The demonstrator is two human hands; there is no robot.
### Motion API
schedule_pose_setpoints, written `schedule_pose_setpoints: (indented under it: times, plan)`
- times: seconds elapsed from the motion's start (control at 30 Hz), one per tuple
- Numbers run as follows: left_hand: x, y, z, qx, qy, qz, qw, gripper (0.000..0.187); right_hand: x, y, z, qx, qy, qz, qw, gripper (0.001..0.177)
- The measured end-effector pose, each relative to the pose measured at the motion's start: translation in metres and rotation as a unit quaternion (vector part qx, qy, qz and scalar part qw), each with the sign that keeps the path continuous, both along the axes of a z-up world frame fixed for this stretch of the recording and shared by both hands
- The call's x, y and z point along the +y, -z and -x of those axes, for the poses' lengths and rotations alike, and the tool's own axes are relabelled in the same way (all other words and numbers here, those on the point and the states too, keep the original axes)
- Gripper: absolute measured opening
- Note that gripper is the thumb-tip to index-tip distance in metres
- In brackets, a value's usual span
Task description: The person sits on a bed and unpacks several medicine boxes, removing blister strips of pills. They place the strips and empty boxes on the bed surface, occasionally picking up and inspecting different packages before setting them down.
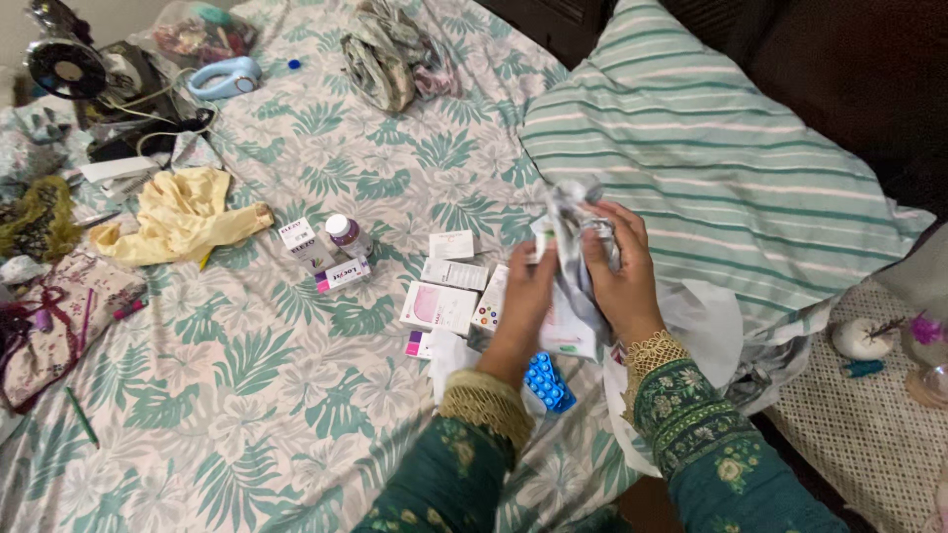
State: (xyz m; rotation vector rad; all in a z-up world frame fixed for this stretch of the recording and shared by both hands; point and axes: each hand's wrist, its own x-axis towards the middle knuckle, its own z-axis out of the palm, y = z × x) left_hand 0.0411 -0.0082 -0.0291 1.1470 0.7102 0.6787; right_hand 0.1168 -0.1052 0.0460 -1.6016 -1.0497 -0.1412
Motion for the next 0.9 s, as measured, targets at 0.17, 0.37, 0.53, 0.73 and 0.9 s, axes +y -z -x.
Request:
schedule_pose_setpoints:
  times: [0.17,0.37,0.53,0.73,0.9]
  plan:
    - [-0.045,-0.039,0.017,-0.236,0.118,0.237,0.935,0.059,-0.003,0.001,0.003,0.011,-0.054,0.088,0.995,0.042]
    - [-0.02,-0.035,-0.006,-0.145,-0.029,0.064,0.987,0.06,-0.005,0.018,0.024,0.027,-0.055,0.089,0.994,0.04]
    - [0.007,-0.048,-0.007,-0.135,-0.061,0.182,0.972,0.057,-0.012,0.02,0.037,0.051,-0.086,0.111,0.989,0.039]
    - [-0.025,-0.032,-0.018,-0.091,0.01,0.1,0.991,0.058,-0.006,0.028,0.01,0.011,-0.059,0.079,0.995,0.043]
    - [-0.036,-0.027,-0.02,-0.046,0.055,0.025,0.997,0.05,0.001,0.021,-0.011,0.053,-0.068,0.064,0.994,0.043]
